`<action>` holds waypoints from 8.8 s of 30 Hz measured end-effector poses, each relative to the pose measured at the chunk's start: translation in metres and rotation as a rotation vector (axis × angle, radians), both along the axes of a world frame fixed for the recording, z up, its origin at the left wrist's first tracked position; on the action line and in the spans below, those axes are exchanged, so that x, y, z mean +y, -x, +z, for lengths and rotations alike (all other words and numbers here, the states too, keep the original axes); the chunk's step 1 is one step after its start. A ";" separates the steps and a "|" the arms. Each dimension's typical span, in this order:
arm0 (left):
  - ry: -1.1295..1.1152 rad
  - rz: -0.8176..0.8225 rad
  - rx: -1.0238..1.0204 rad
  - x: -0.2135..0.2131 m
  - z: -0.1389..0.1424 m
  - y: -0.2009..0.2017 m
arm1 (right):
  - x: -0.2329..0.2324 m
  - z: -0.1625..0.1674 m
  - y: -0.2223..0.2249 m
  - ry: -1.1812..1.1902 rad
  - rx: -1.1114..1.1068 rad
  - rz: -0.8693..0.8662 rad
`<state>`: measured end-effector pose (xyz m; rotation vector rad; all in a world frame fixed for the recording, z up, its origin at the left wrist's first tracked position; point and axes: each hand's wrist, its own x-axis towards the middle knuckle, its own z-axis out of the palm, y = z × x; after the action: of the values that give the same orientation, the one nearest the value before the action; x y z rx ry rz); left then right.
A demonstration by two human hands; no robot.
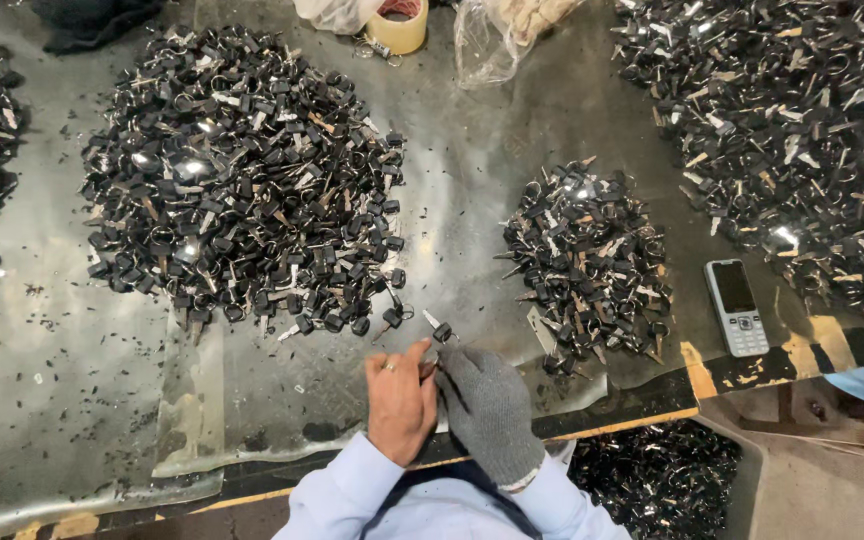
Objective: The person repeatedly picks up keys from a large pile on a metal table and uses pliers to remove the black plastic caps from the key heads. The removed caps are placed into a separate pile on the table. The person continues this process for the duration of the clip.
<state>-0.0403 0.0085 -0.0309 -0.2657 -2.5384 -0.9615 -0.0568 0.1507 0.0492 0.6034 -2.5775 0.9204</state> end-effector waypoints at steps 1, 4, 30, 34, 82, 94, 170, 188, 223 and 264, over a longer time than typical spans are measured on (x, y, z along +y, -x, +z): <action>-0.034 0.008 -0.009 0.003 -0.001 -0.002 | 0.000 0.000 0.001 0.001 0.002 0.010; -0.085 0.040 -0.027 0.009 -0.004 -0.007 | 0.001 0.002 0.003 0.004 -0.066 0.026; 0.057 -0.012 -0.018 -0.018 0.007 -0.007 | 0.011 -0.001 -0.015 0.071 -0.031 0.106; 0.009 -0.113 0.022 -0.014 0.003 -0.019 | 0.002 0.006 -0.016 0.044 -0.002 0.080; -0.158 -0.314 -0.092 0.003 0.076 0.035 | 0.064 -0.036 -0.024 0.558 -0.546 -0.250; -0.129 -0.266 0.043 -0.004 0.092 0.032 | 0.066 -0.028 -0.023 0.544 -0.585 -0.272; -0.120 -0.038 -0.063 -0.006 0.022 0.009 | 0.016 0.001 0.003 0.123 -0.228 -0.013; -0.136 0.018 -0.052 -0.008 0.013 0.018 | 0.017 0.008 0.000 0.046 -0.121 0.053; -0.067 -0.130 0.086 0.015 0.019 -0.017 | 0.013 0.005 -0.004 0.004 -0.374 -0.031; 0.356 -0.276 0.050 -0.029 0.064 0.020 | 0.086 -0.029 -0.031 0.815 -0.867 -0.308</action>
<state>-0.0607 -0.0205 0.0335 -0.7502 -2.6594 -0.5756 -0.0258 0.2364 0.0204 -0.5169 -2.4099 2.2657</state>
